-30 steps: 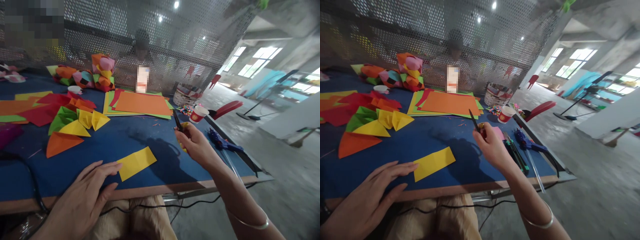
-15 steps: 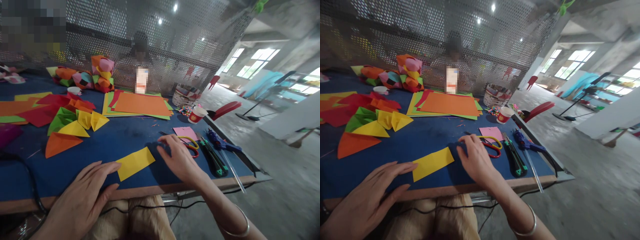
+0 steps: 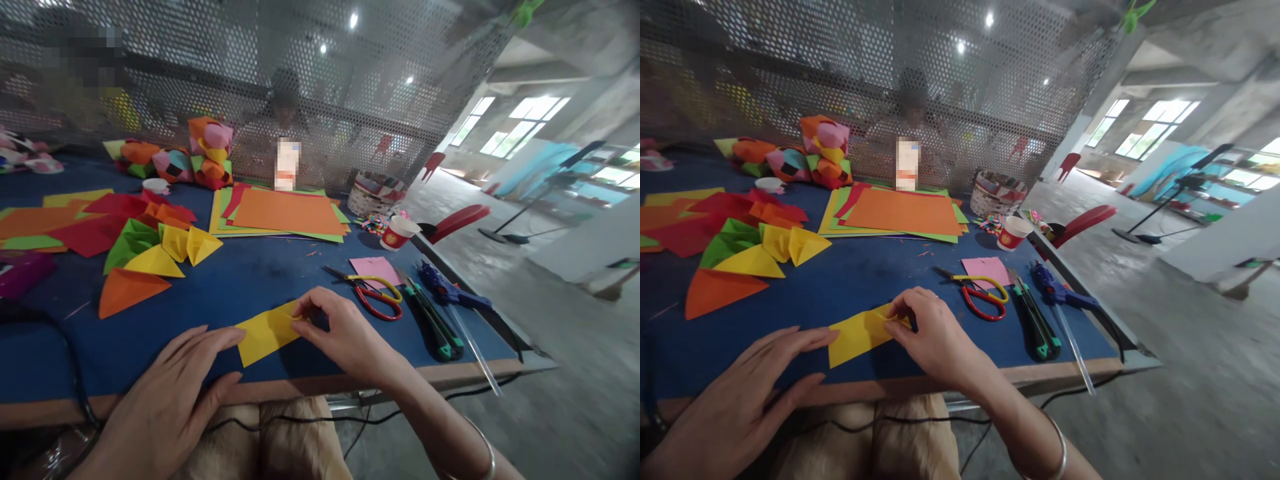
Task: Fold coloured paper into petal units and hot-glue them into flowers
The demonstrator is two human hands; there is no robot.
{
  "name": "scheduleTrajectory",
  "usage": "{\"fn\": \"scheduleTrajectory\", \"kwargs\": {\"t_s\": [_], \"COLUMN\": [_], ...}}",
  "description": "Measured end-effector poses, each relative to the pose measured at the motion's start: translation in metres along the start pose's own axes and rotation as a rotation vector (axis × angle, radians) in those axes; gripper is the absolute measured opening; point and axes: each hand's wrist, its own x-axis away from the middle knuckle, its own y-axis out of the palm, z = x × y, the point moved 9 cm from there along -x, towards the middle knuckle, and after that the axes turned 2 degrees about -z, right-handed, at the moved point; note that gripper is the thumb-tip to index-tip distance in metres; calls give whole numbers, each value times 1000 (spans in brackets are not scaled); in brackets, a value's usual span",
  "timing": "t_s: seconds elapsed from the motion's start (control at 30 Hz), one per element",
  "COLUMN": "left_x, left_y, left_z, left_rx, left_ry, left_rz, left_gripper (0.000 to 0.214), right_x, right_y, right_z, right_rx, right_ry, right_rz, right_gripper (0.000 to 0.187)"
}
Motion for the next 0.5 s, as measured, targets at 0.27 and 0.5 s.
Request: {"fn": "scheduleTrajectory", "kwargs": {"t_s": [0.27, 0.5], "left_x": [-5, -18], "left_y": [-19, -24], "left_z": [14, 55], "left_rx": [-4, -89], "left_ry": [-21, 156], "left_rz": [162, 225], "left_gripper": [43, 41], "right_x": [38, 64], "right_y": [-19, 8], "right_z": [-31, -51], "right_rx": [220, 280], "right_ry": [-333, -649], "right_rz": [379, 235], "right_gripper": [15, 20]}}
